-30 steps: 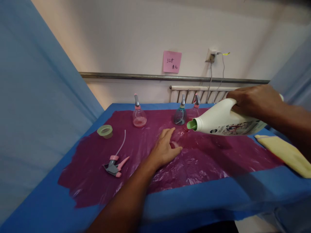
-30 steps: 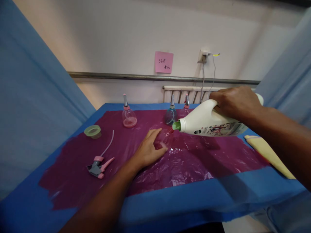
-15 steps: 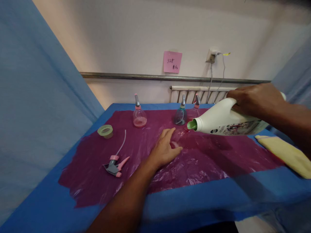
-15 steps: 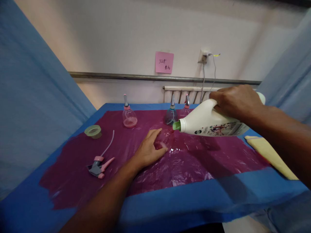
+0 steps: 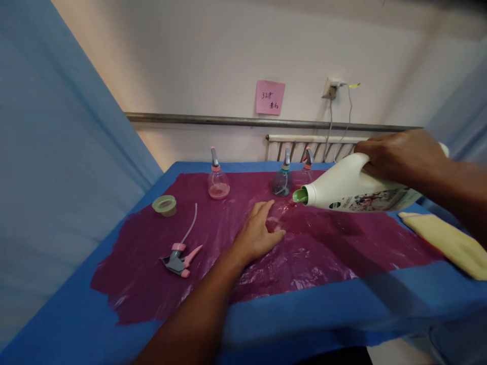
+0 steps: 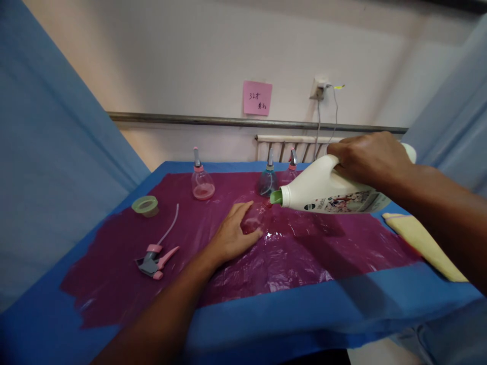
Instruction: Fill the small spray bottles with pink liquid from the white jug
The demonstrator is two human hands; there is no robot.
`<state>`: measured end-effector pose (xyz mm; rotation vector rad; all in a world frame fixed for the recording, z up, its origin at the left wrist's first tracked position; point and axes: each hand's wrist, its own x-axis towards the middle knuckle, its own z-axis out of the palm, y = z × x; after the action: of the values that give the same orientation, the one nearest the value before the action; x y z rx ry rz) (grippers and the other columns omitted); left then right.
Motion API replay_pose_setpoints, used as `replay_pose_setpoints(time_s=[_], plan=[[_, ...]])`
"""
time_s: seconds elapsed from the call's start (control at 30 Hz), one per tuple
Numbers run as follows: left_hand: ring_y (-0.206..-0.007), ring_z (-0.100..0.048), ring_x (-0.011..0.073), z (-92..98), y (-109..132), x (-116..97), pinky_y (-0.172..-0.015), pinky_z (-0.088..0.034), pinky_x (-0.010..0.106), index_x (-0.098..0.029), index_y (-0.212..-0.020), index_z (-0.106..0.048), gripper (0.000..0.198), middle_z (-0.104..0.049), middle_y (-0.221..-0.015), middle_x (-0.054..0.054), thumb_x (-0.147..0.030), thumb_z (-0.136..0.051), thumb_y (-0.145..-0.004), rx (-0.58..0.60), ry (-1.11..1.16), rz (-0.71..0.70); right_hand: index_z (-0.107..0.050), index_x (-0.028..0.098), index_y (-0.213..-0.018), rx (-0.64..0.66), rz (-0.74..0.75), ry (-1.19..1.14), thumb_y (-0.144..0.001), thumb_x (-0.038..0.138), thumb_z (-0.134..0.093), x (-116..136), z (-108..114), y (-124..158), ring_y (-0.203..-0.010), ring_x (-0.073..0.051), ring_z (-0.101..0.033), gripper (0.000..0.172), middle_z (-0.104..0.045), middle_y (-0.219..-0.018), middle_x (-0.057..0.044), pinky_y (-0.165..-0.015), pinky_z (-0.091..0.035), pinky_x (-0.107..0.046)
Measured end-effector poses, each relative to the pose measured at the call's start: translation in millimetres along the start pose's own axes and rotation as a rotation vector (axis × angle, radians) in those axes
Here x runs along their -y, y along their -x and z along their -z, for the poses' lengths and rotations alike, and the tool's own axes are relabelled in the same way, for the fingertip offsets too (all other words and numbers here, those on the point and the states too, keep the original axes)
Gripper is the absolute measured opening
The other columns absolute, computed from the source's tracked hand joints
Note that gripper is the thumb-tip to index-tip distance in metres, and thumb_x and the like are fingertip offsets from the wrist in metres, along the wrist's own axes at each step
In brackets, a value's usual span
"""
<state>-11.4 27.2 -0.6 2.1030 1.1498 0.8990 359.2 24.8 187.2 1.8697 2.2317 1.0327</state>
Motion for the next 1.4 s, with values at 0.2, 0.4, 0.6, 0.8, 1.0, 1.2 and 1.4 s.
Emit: replay_pose_setpoints(time_s=[0.2,0.4,0.6,0.8,1.0,1.2,1.4], plan=[[-0.154,-0.059,0.0353,-0.7,-0.3,0.0,-0.135,-0.048,0.053,-0.021,-0.168,-0.052,0.088,-0.056,-0.165,0.015,-0.033,-0.084,-0.087,0.002,-0.005,0.008,-0.068,0.03,-0.1,-0.002,-0.004,-0.009,-0.096,0.042,-0.048,-0.4,-1.3,0.4,-0.078,-0.027,-0.068,0.024,-0.082,-0.107,-0.005,-0.059,-0.027,-0.039],[-0.155,-0.058,0.0345,-1.5,-0.4,0.7,-0.136,-0.047,0.052,-0.021,-0.168,-0.052,0.087,-0.057,-0.165,0.015,-0.033,-0.083,-0.087,-0.002,-0.01,0.005,-0.069,0.03,-0.101,0.018,-0.005,-0.021,-0.095,0.04,-0.051,0.9,1.4,-0.5,-0.079,-0.027,-0.068,0.021,-0.082,-0.108,-0.005,-0.06,-0.027,-0.039],[-0.154,-0.06,0.0342,-0.6,0.0,0.4,-0.135,-0.048,0.05,-0.021,-0.168,-0.053,0.088,-0.057,-0.165,0.014,-0.034,-0.083,-0.086,0.001,-0.008,0.008,-0.07,0.03,-0.103,0.014,-0.001,0.009,-0.096,0.04,-0.052,1.1,1.7,-0.2,-0.081,-0.027,-0.07,0.021,-0.083,-0.11,-0.004,-0.059,-0.027,-0.037],[-0.154,-0.059,0.0346,-0.2,0.3,-1.6,-0.135,-0.048,0.053,-0.024,-0.167,-0.054,0.086,-0.058,-0.165,0.013,-0.033,-0.083,-0.086,-0.007,-0.002,0.009,-0.067,0.03,-0.101,0.014,0.004,0.007,-0.096,0.041,-0.049,-1.2,-0.9,-1.0,-0.079,-0.028,-0.07,0.023,-0.083,-0.109,-0.004,-0.058,-0.028,-0.039],[-0.154,-0.059,0.0336,-0.5,0.1,-1.0,-0.134,-0.048,0.051,-0.025,-0.167,-0.053,0.086,-0.057,-0.165,0.013,-0.033,-0.082,-0.087,-0.001,0.0,0.016,-0.067,0.03,-0.101,0.011,-0.001,0.009,-0.095,0.042,-0.048,-1.0,-0.7,-1.5,-0.08,-0.028,-0.071,0.024,-0.083,-0.109,-0.004,-0.058,-0.028,-0.039],[-0.154,-0.059,0.0345,0.1,0.8,-1.3,-0.134,-0.048,0.054,-0.026,-0.167,-0.053,0.086,-0.057,-0.166,0.013,-0.033,-0.083,-0.087,-0.002,0.009,0.007,-0.068,0.03,-0.102,0.021,0.01,0.016,-0.096,0.042,-0.048,0.2,1.7,-0.7,-0.08,-0.027,-0.071,0.024,-0.083,-0.11,-0.004,-0.058,-0.028,-0.038],[-0.154,-0.06,0.0351,-0.2,0.9,-2.4,-0.134,-0.048,0.055,-0.028,-0.168,-0.054,0.086,-0.058,-0.166,0.013,-0.032,-0.083,-0.087,-0.011,0.0,0.008,-0.069,0.03,-0.104,0.032,-0.006,0.025,-0.097,0.042,-0.048,-1.0,0.3,-1.3,-0.081,-0.028,-0.071,0.026,-0.082,-0.11,-0.005,-0.058,-0.028,-0.039]])
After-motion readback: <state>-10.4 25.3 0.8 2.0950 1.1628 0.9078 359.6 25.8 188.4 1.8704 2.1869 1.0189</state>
